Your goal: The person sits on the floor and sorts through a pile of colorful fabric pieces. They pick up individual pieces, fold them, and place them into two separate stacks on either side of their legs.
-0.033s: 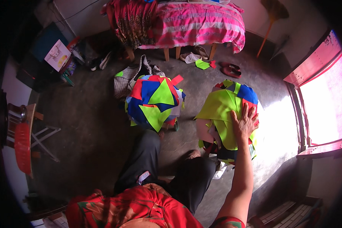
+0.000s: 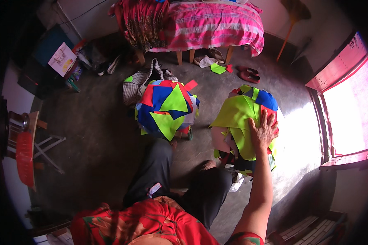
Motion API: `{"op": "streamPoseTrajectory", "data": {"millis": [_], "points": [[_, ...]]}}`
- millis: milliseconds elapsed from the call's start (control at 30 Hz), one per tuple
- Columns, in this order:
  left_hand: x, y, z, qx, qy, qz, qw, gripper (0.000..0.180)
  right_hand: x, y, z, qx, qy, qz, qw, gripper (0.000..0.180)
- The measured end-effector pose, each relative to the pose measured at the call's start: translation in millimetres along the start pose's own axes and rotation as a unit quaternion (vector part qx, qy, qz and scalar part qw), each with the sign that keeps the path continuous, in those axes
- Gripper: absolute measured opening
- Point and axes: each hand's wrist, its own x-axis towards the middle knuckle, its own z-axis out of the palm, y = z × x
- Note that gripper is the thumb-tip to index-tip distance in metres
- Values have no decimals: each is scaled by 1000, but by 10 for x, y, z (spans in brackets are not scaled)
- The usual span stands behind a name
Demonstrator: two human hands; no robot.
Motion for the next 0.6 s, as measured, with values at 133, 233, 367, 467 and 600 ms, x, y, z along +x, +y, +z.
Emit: {"op": "streamPoseTrajectory", "data": {"millis": [133,233,367,467,600], "points": [[-200,414,-101,-33,-21,7,999,47,5,15,3,1,6,-1,1000,78],[-754,1206,-170,-84,-33,40,995,47,12,-6,16,-2,6,-2,1000,78],[-1469,2063,-64,5,41,383,923,57,38,52,78,-12,10,1,1000,78],[-1581,2406,28,130,167,528,822,62,51,65,109,-13,13,-1,1000,78],[-1354,3038,-71,229,213,660,683,55,47,101,185,-32,27,-7,999,76]]}}
